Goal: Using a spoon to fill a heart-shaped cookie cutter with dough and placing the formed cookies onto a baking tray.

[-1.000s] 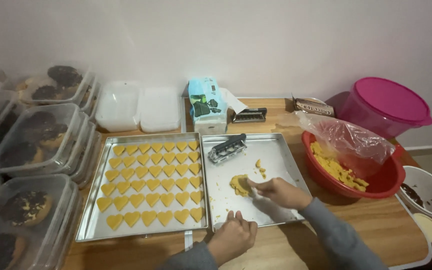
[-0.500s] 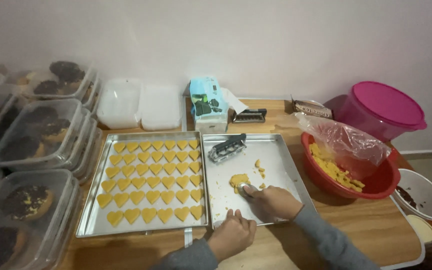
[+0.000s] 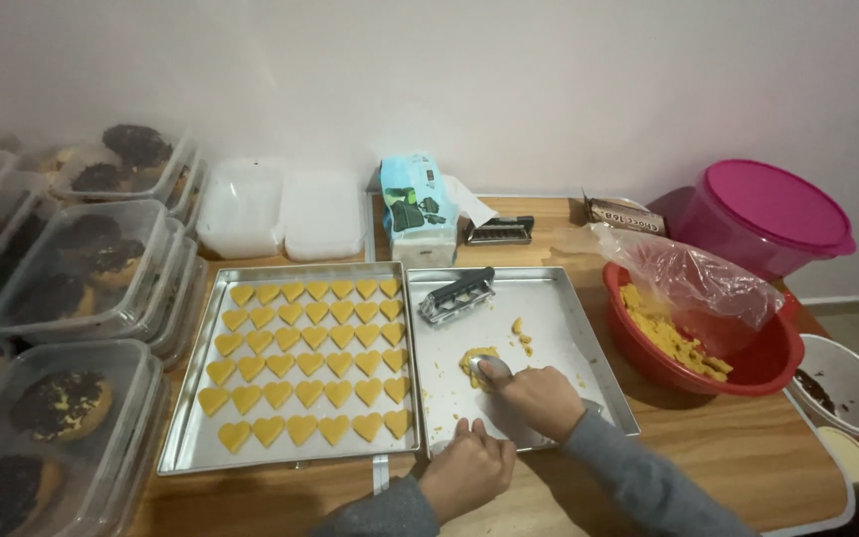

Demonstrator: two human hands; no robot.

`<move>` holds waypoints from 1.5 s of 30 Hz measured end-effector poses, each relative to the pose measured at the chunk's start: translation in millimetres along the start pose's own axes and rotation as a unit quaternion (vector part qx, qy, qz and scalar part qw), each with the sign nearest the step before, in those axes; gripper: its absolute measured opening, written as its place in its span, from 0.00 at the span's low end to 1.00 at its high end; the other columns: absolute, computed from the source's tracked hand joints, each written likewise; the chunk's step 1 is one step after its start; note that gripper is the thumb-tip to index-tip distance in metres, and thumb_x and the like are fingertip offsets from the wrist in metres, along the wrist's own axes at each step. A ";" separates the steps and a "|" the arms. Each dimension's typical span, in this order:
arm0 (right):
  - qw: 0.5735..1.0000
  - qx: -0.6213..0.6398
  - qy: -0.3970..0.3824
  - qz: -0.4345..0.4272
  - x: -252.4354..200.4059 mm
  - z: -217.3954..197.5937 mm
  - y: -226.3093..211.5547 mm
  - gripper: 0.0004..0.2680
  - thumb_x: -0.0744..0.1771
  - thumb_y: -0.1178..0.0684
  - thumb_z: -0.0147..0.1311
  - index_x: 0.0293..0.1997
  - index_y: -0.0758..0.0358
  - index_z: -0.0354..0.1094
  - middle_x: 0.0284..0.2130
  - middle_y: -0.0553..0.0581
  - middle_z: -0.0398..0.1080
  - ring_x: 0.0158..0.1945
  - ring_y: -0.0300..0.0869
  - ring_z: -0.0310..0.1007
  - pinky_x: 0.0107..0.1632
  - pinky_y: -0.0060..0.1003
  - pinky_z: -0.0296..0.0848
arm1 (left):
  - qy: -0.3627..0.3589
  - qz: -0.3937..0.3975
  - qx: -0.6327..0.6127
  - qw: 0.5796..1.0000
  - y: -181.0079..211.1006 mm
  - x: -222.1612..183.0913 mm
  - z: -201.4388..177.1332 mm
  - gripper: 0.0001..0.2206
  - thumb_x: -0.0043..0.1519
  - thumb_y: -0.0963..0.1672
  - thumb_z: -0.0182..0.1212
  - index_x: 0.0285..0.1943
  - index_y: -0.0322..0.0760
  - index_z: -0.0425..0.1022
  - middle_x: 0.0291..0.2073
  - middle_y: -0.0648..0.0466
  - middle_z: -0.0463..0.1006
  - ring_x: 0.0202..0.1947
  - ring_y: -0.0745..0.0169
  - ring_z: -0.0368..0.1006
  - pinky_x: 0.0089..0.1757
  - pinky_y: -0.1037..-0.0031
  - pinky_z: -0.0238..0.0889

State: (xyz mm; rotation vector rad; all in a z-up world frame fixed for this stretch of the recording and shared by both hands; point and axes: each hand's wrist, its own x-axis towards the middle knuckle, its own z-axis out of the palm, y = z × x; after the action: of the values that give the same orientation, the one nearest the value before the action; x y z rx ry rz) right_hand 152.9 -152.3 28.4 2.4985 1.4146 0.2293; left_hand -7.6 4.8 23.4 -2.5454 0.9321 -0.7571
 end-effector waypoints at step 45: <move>0.897 0.408 -0.164 0.040 11.6 -75.1 35.6 0.16 0.70 0.48 0.48 0.68 0.49 0.64 0.38 0.52 0.80 0.28 0.37 0.72 0.39 0.31 0.77 | 0.024 0.023 -0.042 0.999 -7.1 -2.3 9.6 0.03 0.62 0.38 0.57 0.40 0.30 0.75 0.33 0.29 0.81 0.29 0.39 0.81 0.37 0.47 0.75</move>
State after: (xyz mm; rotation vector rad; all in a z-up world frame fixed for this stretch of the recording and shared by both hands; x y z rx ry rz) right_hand 168.3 -148.8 110.8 3.0015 1.4465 -0.9233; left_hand 0.0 12.6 18.1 -2.5781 1.0553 -0.7832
